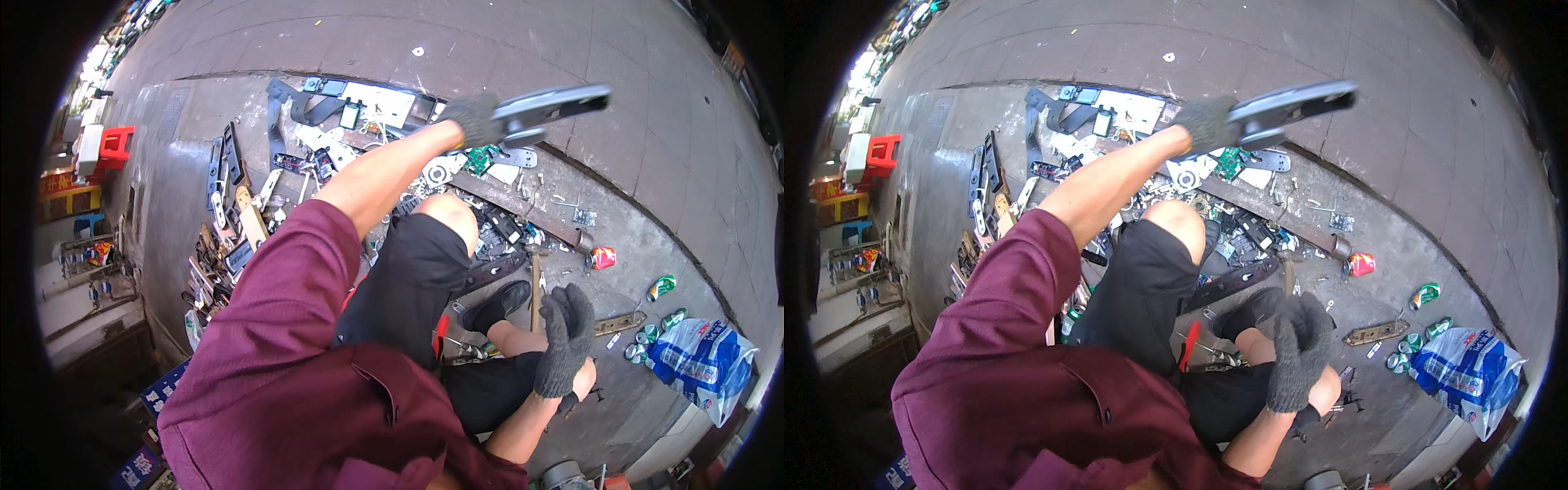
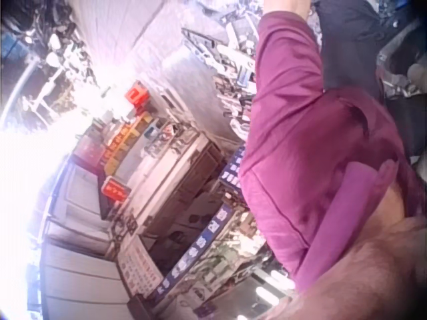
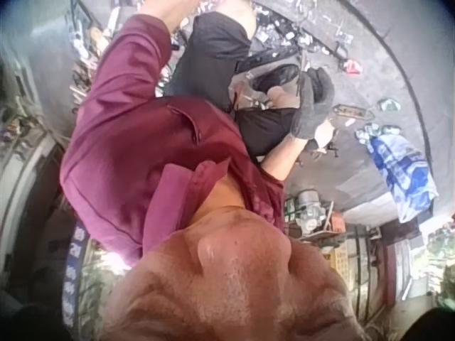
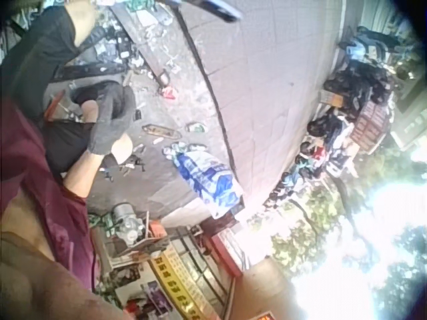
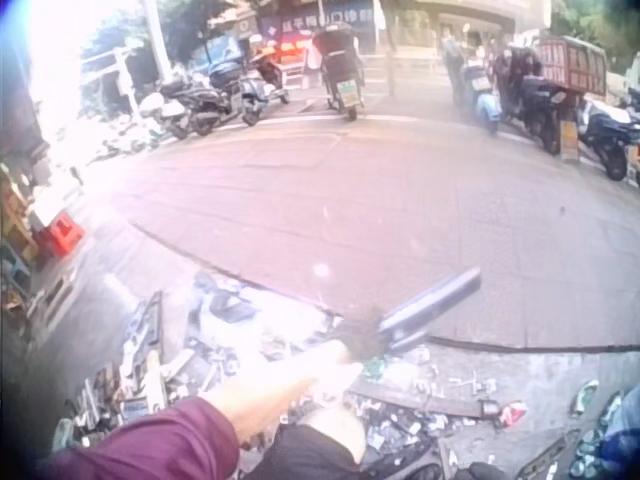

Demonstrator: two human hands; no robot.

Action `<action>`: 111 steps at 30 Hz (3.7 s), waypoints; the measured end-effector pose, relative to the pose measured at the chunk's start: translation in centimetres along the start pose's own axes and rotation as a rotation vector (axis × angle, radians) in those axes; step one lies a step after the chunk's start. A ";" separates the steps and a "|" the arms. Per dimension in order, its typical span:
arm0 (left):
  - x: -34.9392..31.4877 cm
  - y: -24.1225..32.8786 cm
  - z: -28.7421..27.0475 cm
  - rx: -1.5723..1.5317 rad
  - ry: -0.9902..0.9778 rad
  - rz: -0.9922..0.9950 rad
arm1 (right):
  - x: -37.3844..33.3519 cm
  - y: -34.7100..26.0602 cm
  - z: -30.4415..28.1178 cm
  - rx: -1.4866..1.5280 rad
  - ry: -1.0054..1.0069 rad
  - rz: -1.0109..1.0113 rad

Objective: The person sits on the ground and disassembles electronic components using a power drill and pliers. They remove screws from a plastic housing, separate parts, and manipulate internal components.

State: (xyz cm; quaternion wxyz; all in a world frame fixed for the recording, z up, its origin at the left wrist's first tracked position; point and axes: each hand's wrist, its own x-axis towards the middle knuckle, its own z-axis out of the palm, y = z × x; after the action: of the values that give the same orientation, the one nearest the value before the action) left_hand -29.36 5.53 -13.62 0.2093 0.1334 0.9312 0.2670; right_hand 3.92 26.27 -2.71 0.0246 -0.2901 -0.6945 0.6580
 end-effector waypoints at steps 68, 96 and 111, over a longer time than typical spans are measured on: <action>-33.4 -8.3 -0.1 -0.953 0.480 -0.075 | -10.3 3.5 -11.5 0.050 0.608 -0.624; -12.7 23.5 11.3 0.372 -0.466 0.689 | 5.6 41.2 -35.3 -0.554 0.527 0.628; -9.3 24.9 12.7 0.611 -0.643 0.587 | 21.0 36.5 -39.6 0.582 0.788 0.420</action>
State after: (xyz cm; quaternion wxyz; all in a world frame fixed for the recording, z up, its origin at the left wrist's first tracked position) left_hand -12.00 28.21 -6.69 0.3521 0.5185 0.7788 -0.0236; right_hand 16.49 69.75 -38.60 0.2307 -0.6291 -0.3485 0.6554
